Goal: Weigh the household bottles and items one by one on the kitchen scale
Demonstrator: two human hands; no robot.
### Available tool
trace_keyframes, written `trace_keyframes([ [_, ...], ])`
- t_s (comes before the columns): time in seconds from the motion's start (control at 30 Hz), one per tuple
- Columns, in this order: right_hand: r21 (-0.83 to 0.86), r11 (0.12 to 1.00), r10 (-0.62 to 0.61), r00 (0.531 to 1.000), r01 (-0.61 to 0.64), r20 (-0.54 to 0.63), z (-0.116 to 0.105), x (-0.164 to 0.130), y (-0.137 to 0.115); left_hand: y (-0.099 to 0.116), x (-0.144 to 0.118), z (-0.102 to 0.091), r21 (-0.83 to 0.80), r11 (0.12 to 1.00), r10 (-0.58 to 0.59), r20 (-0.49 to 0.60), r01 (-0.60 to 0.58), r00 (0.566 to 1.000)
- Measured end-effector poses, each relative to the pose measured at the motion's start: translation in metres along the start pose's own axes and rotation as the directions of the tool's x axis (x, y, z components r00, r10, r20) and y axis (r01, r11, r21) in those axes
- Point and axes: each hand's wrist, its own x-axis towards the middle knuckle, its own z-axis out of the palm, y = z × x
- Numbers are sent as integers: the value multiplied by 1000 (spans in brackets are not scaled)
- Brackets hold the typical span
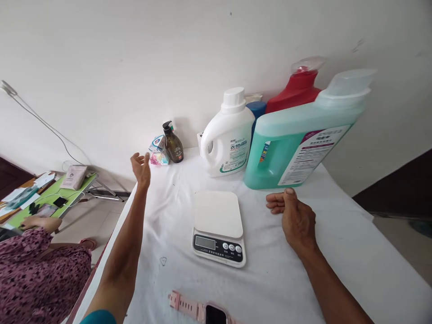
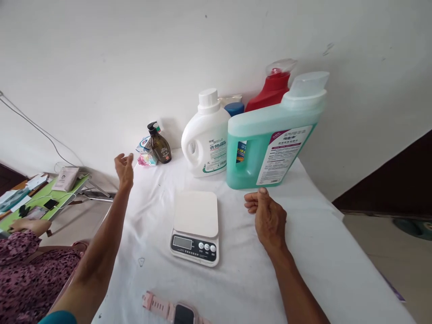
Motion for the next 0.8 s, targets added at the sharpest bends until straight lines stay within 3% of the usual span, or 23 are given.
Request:
trace_keyframes([
  [0.13, -14, 1000, 8, 1000, -8, -2, 0, -1, -1, -8, 4, 38, 325, 941, 54, 124, -92, 991],
  [0.3, -13, 1000, 3, 1000, -3, -10, -1, -1, -1, -2, 34, 57, 514, 849, -11, 247, -121, 969],
  [0.53, 2, 998, -70, 997, 70, -18, 0, 1, 2, 2, 44, 64, 584, 808, -56, 217, -84, 975],
  [0.8, 15, 998, -57, 998, 57, -8, 0, 3, 4, 11, 55, 70, 534, 835, 18, 212, -131, 977],
])
